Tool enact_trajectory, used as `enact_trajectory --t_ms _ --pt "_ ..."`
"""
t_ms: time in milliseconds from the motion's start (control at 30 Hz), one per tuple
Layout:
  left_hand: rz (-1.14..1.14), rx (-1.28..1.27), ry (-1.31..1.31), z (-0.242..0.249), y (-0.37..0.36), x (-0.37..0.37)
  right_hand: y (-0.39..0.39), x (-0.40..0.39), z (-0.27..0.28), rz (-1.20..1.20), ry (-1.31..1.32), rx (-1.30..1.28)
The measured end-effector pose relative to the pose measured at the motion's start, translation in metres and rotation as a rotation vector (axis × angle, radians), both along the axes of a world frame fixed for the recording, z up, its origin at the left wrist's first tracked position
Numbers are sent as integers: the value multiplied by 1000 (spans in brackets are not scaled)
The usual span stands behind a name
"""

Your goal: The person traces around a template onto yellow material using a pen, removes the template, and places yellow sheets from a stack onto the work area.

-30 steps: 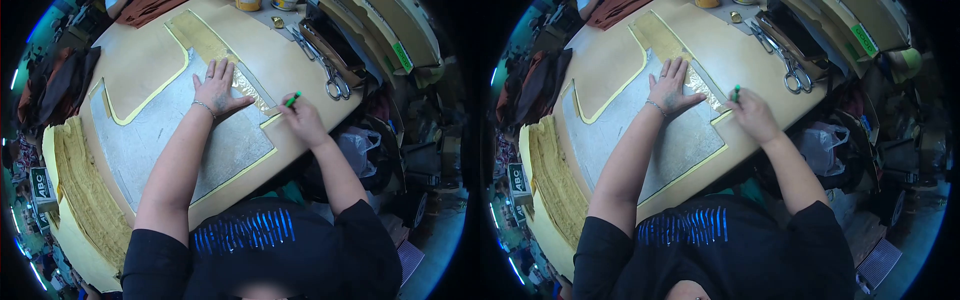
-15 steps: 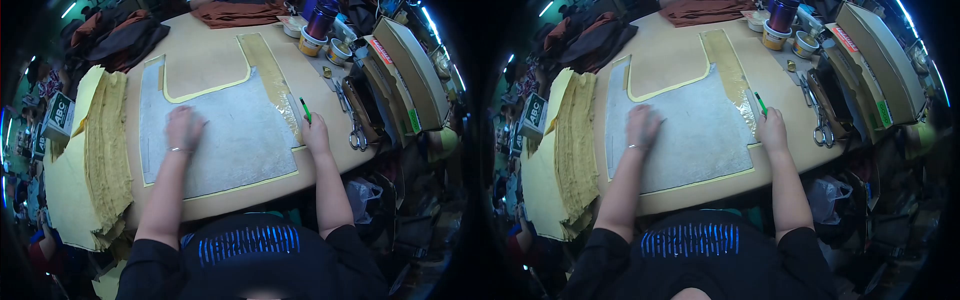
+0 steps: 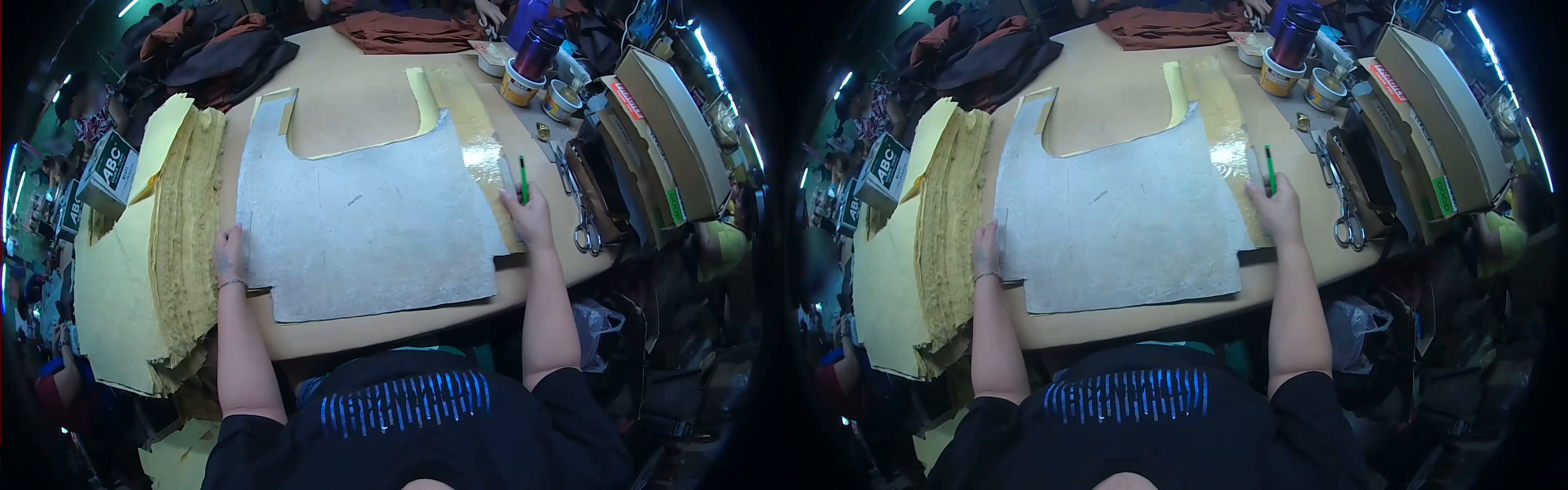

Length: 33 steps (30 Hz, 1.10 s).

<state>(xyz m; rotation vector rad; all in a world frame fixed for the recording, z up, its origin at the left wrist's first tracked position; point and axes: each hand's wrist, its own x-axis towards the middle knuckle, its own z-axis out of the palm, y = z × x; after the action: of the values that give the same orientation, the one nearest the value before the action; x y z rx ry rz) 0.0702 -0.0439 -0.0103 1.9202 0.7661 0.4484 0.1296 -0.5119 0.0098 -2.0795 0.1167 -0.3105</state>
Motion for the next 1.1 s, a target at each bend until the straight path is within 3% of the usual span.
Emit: enact_trajectory --t_ms 33,133,233,333,433,667,767,867,900,967,1033,1067,1100 --pt "1 -88 -49 4 -5 -2 -9 -5 2 -18 8 21" --pt "-158 72 28 -14 7 -3 -36 -19 10 -38 34 -18" --pt "-154 718 9 -22 -5 -7 -62 -28 8 -62 149 -206" --pt "-97 877 46 -22 -13 -6 -86 -26 -18 -107 105 -525" --pt "-144 662 260 -8 -19 -6 -73 -25 -17 -183 78 -595" --pt "-242 639 382 1 -26 -11 -41 -12 -12 -323 83 -756" --pt "-238 669 337 -5 -26 -12 -43 -8 -13 -332 162 -613" --pt "-229 690 288 -11 -26 -13 -55 5 6 -27 450 -60" --pt "-236 698 285 -15 -20 -12 -56 10 14 54 492 245" --pt "-256 730 292 -18 -11 -9 -54 13 46 250 363 413" --pt "-280 779 317 -19 -8 -7 -41 19 86 296 150 -12" --pt "-284 779 325 -19 -8 -7 -39 26 103 275 205 -105" --pt "-285 780 334 -19 -7 -7 -37 33 115 393 95 -81"
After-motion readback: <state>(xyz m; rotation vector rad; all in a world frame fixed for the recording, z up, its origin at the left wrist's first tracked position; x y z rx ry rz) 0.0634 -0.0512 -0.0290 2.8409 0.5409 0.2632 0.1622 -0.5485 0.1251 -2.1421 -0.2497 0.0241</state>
